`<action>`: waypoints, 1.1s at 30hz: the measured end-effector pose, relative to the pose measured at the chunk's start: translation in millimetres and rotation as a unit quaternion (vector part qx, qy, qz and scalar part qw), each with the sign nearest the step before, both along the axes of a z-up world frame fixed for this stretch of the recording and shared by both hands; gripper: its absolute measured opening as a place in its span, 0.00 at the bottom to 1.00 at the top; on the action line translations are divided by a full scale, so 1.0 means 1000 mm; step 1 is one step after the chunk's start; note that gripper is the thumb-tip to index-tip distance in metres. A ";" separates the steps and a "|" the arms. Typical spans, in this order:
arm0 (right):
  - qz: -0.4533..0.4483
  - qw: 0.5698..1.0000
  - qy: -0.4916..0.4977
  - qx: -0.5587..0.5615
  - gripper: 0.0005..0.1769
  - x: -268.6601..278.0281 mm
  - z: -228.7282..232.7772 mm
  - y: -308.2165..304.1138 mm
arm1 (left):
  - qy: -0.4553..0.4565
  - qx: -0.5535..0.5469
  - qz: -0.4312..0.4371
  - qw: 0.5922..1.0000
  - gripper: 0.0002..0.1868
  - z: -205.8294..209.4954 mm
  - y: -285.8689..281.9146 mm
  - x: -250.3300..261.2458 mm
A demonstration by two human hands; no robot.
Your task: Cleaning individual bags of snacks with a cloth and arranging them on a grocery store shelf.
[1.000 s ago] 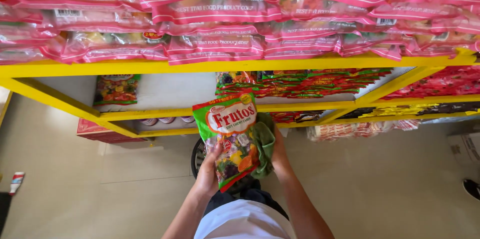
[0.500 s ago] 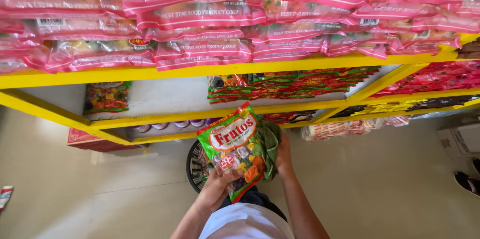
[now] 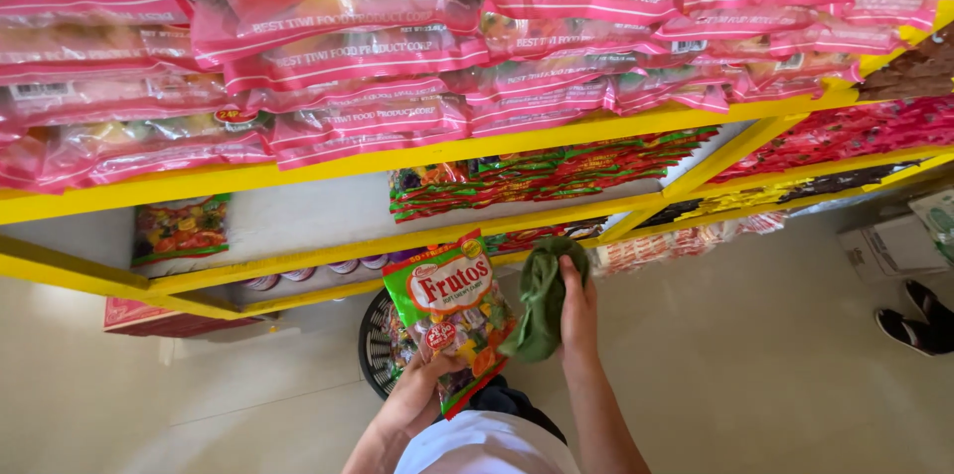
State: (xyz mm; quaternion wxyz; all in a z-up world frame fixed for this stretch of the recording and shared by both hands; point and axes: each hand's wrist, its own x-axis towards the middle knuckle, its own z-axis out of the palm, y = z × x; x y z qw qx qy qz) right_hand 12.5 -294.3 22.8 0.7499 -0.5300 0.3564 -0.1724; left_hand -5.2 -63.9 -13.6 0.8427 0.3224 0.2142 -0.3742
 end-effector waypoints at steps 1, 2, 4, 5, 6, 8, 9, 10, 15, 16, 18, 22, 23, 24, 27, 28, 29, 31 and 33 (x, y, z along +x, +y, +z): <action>-0.003 1.000 0.000 -0.001 0.27 -0.003 -0.005 0.001 | 0.000 -0.001 -0.003 1.000 0.36 0.005 -0.002 0.001; 0.045 0.998 0.001 -0.042 0.27 -0.004 -0.011 0.003 | 0.016 -0.011 0.005 1.000 0.38 0.010 -0.004 0.002; 0.089 0.992 0.002 -0.083 0.27 -0.008 0.001 0.022 | 0.030 -0.021 0.008 0.999 0.41 -0.007 -0.005 0.002; 0.173 0.940 -0.072 -0.285 0.31 -0.011 0.018 0.039 | -0.032 -0.035 0.005 0.999 0.35 -0.028 -0.004 0.001; 0.246 0.836 -0.139 -0.470 0.42 -0.013 0.035 0.057 | -0.094 -0.048 0.001 0.994 0.28 -0.049 -0.002 -0.001; 0.267 0.822 -0.138 -0.484 0.39 -0.012 0.020 0.069 | -0.096 -0.038 -0.031 0.994 0.28 -0.047 -0.003 -0.001; 0.292 0.807 -0.137 -0.496 0.37 -0.011 0.013 0.076 | -0.098 -0.027 -0.059 0.993 0.28 -0.046 -0.003 -0.001; 0.290 0.807 -0.135 -0.496 0.37 -0.012 0.013 0.077 | -0.097 -0.028 -0.061 0.993 0.28 -0.049 -0.003 0.001; 0.340 0.762 -0.200 -0.514 0.29 -0.022 0.024 0.086 | -0.078 -0.029 -0.030 0.996 0.30 -0.071 -0.002 0.006; 0.342 0.762 -0.200 -0.513 0.29 -0.020 0.018 0.082 | -0.077 -0.029 -0.029 0.996 0.30 -0.075 -0.001 0.003; 0.379 0.740 -0.199 -0.520 0.27 -0.013 0.007 0.074 | -0.022 -0.009 -0.001 1.000 0.26 -0.082 0.000 -0.003; 0.350 0.754 -0.176 -0.527 0.27 0.020 -0.017 0.055 | -0.048 -0.056 0.000 0.997 0.34 -0.030 -0.002 0.002; 0.336 0.792 -0.160 -0.484 0.26 0.027 -0.023 0.050 | -0.024 -0.035 0.001 0.999 0.33 -0.021 -0.003 0.004; 0.322 0.827 -0.142 -0.439 0.26 0.034 -0.030 0.045 | 0.001 -0.013 0.002 1.000 0.31 -0.012 -0.002 0.005; 0.297 0.828 -0.143 -0.454 0.26 0.025 -0.015 0.055 | -0.038 -0.010 -0.003 0.999 0.34 -0.003 -0.001 0.006; 0.296 0.827 -0.144 -0.455 0.26 0.015 -0.005 0.062 | -0.039 -0.011 -0.003 0.999 0.34 -0.026 0.002 0.004; 0.324 0.811 -0.149 -0.465 0.31 0.006 0.005 0.069 | -0.047 -0.035 -0.010 0.998 0.27 -0.049 0.005 0.003; 0.353 0.791 -0.153 -0.476 0.35 -0.004 0.015 0.075 | -0.055 -0.061 -0.015 0.996 0.21 -0.062 0.004 0.003; 0.355 0.762 -0.183 -0.509 0.28 -0.009 0.013 0.075 | -0.046 -0.038 -0.021 0.998 0.42 -0.044 -0.001 0.004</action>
